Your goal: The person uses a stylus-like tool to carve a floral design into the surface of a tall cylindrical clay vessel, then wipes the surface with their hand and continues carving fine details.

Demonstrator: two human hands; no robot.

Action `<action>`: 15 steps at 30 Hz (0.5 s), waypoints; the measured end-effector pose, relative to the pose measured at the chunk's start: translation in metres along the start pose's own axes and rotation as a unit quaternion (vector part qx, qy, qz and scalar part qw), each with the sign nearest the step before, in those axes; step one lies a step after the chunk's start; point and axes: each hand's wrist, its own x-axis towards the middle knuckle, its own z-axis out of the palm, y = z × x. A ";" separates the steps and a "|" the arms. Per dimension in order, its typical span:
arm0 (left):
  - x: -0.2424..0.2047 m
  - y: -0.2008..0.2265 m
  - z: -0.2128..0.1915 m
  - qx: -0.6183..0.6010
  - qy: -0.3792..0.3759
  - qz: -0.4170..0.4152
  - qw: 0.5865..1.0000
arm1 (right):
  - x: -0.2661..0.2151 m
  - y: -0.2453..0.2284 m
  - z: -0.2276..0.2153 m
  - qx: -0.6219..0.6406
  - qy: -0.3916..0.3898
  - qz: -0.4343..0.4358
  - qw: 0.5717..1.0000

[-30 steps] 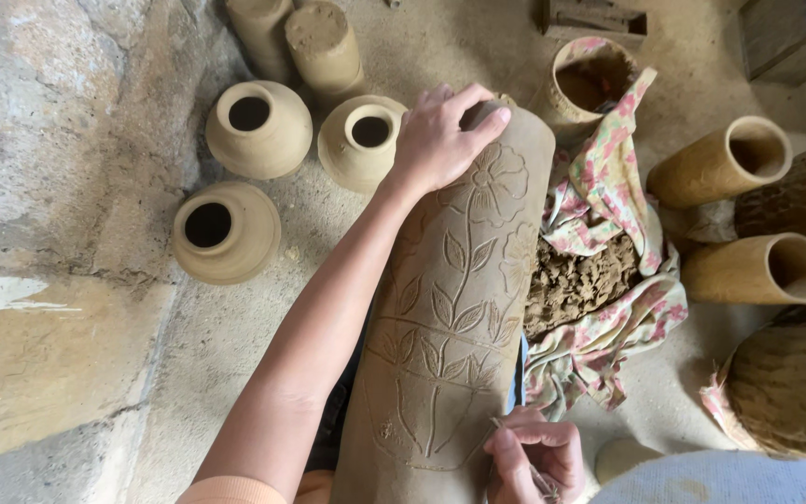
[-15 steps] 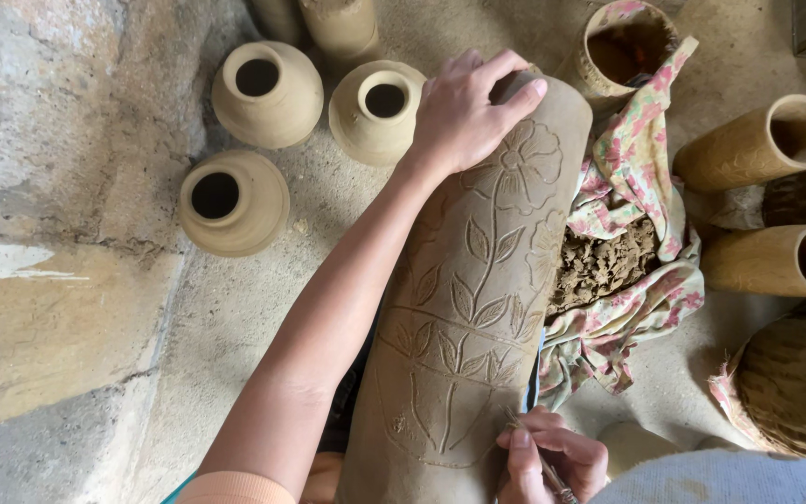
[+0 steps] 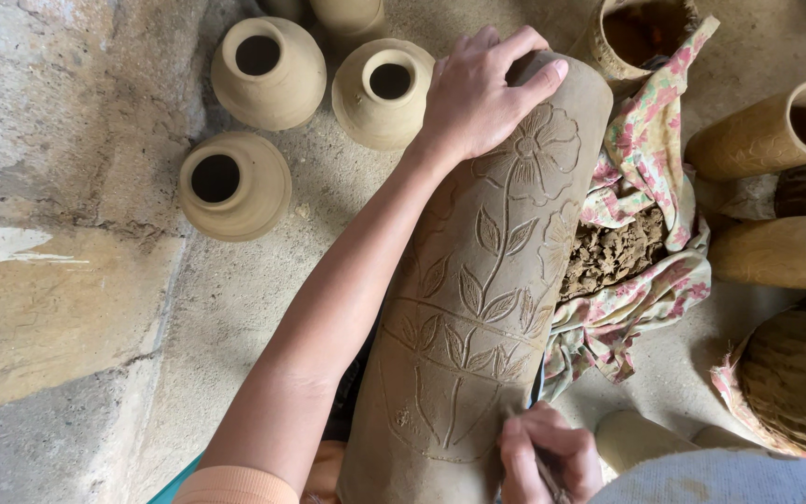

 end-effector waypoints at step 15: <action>0.000 -0.003 0.003 0.001 0.013 0.019 1.000 | 0.010 0.008 -0.021 -0.024 -0.223 -0.138 0.965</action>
